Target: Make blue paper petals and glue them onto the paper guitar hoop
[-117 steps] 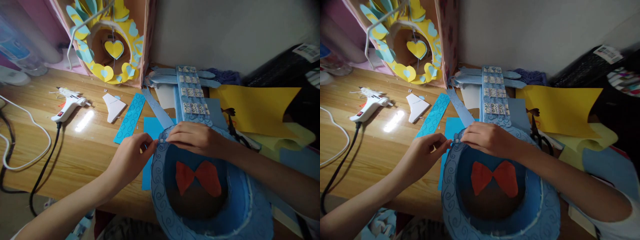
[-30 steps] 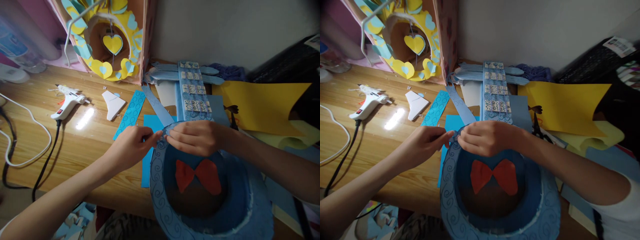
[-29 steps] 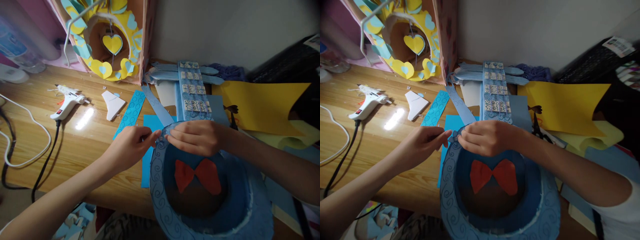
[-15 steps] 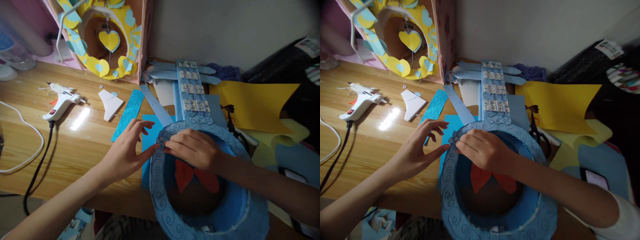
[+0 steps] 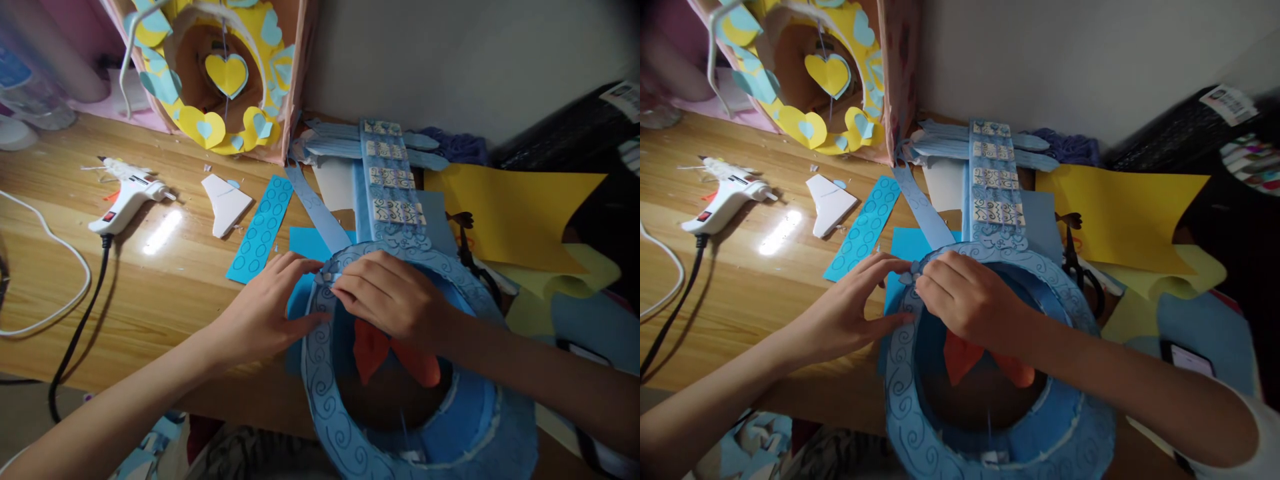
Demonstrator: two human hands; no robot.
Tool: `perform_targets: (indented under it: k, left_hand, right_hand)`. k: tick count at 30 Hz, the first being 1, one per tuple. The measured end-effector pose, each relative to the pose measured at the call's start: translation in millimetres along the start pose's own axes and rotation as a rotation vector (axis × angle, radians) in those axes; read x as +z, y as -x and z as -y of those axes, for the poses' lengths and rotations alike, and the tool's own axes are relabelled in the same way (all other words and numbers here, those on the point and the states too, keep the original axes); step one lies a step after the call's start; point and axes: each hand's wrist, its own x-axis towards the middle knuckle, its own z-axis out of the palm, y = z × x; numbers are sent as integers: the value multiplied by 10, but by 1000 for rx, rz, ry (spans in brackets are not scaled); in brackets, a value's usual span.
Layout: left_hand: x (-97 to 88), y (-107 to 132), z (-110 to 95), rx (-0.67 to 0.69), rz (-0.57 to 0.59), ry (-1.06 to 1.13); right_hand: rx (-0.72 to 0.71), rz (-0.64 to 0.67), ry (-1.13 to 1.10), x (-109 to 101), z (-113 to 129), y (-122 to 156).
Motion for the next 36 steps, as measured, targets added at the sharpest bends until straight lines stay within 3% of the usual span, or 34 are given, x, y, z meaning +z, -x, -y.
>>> perform_targets:
  k: [29,32,36]
  left_hand:
    - [37,7,-2,20,-11,-97]
    - [10,19,-6,12,-35,-134]
    - [-59,15,-36,-65,-72,-114]
  right_hand:
    - [-55,-28,4,-48,15,34]
    - [26,36,-62,-101,-24,59]
    - [327,67,-312,-195,-106,33]
